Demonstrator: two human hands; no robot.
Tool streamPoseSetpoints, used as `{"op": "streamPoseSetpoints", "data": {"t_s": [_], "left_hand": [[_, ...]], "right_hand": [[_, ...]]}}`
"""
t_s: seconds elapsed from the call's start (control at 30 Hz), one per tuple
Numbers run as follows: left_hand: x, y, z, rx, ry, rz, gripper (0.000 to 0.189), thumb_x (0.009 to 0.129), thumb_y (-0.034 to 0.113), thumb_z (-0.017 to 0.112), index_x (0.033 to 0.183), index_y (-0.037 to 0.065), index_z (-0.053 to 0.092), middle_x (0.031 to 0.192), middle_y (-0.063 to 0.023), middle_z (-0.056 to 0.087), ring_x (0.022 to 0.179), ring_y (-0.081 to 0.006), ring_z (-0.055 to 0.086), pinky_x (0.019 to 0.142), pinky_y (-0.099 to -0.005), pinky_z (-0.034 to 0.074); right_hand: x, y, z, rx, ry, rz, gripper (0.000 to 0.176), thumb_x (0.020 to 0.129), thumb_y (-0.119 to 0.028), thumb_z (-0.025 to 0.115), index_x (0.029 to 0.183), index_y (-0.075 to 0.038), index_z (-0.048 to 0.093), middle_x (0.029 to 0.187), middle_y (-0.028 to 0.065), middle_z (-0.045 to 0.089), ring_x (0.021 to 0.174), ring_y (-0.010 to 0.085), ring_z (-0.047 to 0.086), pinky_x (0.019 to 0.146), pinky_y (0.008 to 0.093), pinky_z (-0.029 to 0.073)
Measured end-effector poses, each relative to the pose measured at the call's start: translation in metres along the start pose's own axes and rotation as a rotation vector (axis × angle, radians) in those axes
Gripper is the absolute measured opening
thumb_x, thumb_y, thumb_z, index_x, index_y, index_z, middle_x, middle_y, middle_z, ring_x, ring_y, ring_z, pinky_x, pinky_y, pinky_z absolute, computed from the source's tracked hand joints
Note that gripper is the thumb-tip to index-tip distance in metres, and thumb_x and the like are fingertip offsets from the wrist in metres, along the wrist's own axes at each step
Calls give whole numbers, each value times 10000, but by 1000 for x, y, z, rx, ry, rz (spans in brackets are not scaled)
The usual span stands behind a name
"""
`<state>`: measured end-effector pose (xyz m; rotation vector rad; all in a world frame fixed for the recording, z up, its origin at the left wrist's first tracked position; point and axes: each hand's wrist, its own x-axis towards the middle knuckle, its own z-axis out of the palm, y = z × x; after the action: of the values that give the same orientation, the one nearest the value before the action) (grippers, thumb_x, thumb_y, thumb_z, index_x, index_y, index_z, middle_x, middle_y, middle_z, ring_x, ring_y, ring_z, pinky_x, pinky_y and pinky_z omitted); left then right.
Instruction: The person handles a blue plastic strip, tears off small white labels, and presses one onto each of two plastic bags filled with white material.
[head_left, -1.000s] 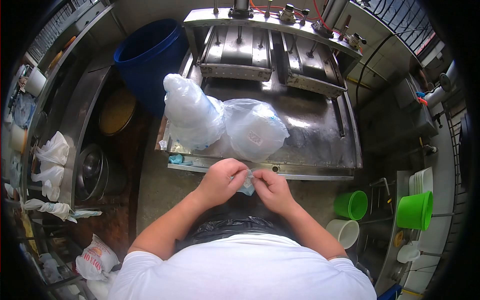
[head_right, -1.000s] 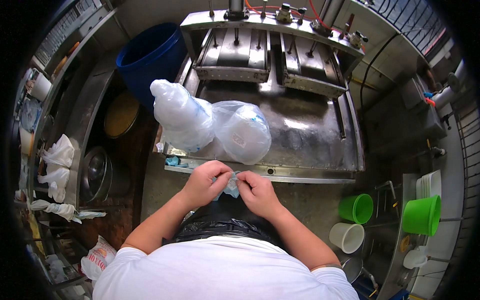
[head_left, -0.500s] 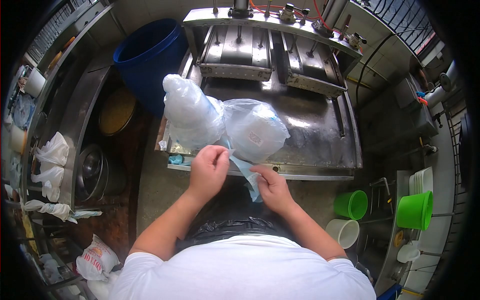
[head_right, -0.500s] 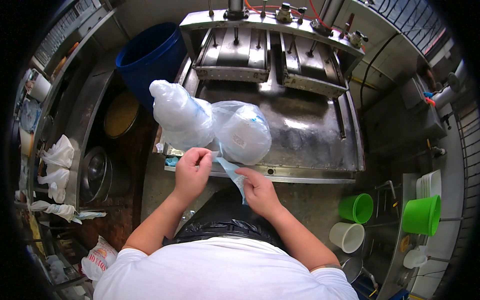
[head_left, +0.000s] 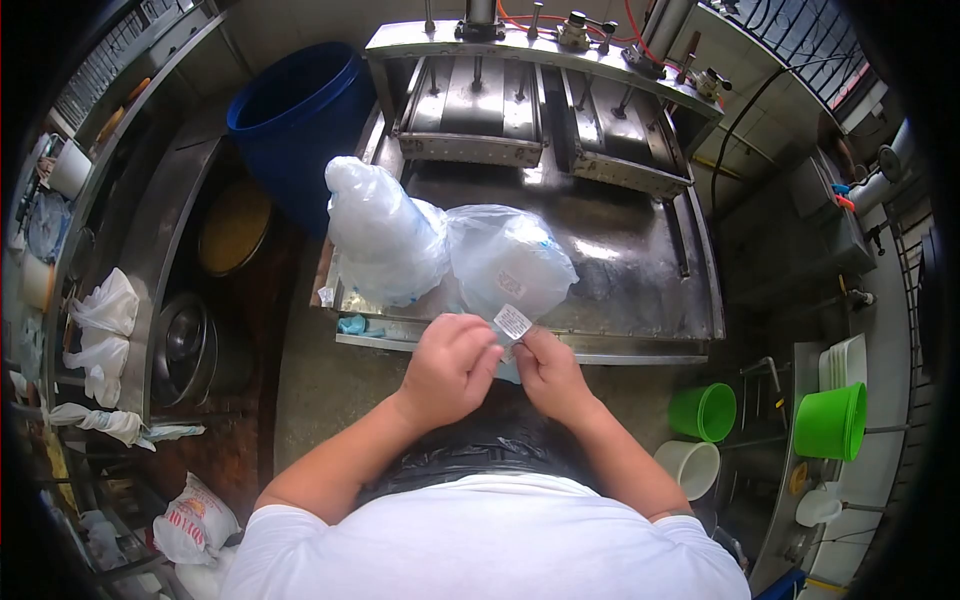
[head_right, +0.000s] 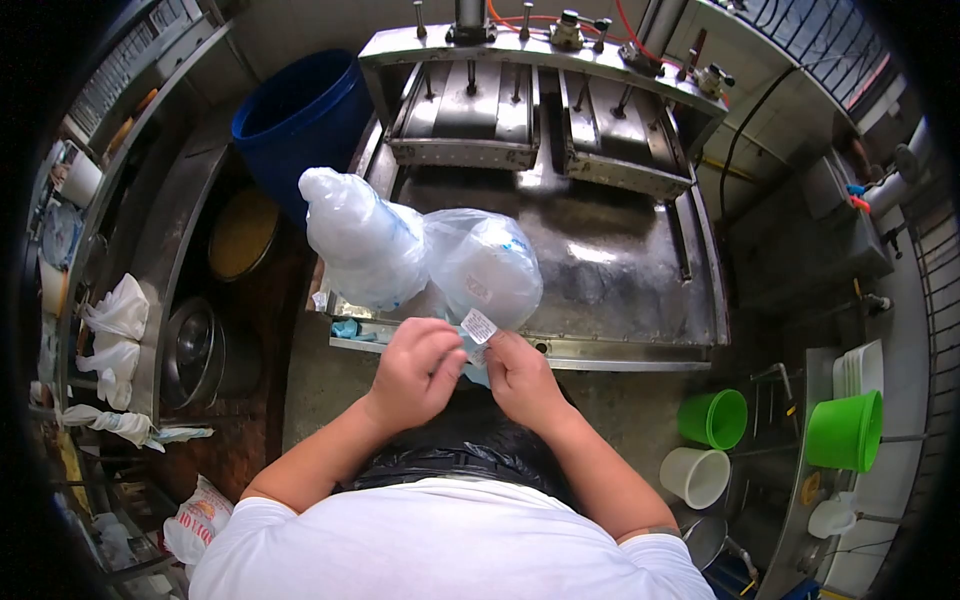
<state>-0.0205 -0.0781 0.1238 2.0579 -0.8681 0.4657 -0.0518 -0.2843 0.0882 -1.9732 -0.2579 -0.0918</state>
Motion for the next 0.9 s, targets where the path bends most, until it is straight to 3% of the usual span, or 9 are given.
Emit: {"op": "streamPoseSetpoints", "data": {"t_s": [0.07,0.13,0.23,0.47,0.53,0.7,0.77,0.87,0.9], "left_hand": [[-4,-5,4,-86,59,-113,231,925,39,739,1150,15,691,1117,-149,667,981,-320,663,868,-396,545],[2,-2,4,-448,84,-540,154,972,64,731,1118,21,705,1127,-94,674,996,-205,658,882,-324,535],[-3,-12,6,-636,-50,-646,144,980,67,738,1109,14,701,1136,-33,672,1010,-116,628,884,-284,528],[-12,-22,8,-646,-51,-620,169,986,78,748,1131,14,690,1092,-20,681,975,-87,620,854,-258,520],[-11,-18,6,-860,-100,-855,142,991,87,749,1108,26,698,1029,-3,691,921,-68,614,825,-245,515],[-14,-20,-1,-780,-116,-806,139,993,95,749,1103,32,694,1000,9,693,893,-61,610,811,-243,513],[-16,-22,-3,-778,-120,-799,130,994,94,744,1093,30,688,1011,5,691,905,-68,611,815,-247,512],[-18,-23,-6,-634,-66,-688,67,1014,77,701,1050,31,667,1009,-3,677,899,-90,603,804,-266,507],[-18,-25,-9,-395,-39,-543,49,1024,72,678,1041,31,655,1000,-11,665,887,-98,591,795,-274,502]], "right_hand": [[0,0,-2,-37,-24,-58,415,972,35,556,1367,-51,648,1129,222,686,1004,423,690,868,447,558],[0,-7,-3,-48,-39,-98,411,971,36,556,1360,-55,653,1110,217,684,984,420,689,851,446,560],[0,-9,-1,-51,-71,-126,395,967,37,563,1336,-60,667,1084,207,684,949,411,689,822,443,562],[-4,0,5,-60,-84,-135,297,956,34,600,1225,-40,703,1076,192,693,911,403,694,786,441,564],[-4,-1,6,-65,-93,-132,277,958,31,602,1209,-36,701,1075,193,693,912,403,695,786,441,564],[-3,-5,5,-80,-171,-69,353,980,27,574,1300,-63,692,1144,192,696,995,371,701,867,421,558],[-1,-11,6,-43,-160,-84,261,957,24,603,1194,-31,699,1078,198,694,919,411,694,785,448,562],[3,-7,10,-63,-229,-58,281,963,7,595,1219,-34,704,1082,196,702,952,406,699,810,450,558],[4,-9,12,-60,-233,-63,281,963,7,595,1219,-34,704,1082,196,702,952,406,699,810,450,558]]}}
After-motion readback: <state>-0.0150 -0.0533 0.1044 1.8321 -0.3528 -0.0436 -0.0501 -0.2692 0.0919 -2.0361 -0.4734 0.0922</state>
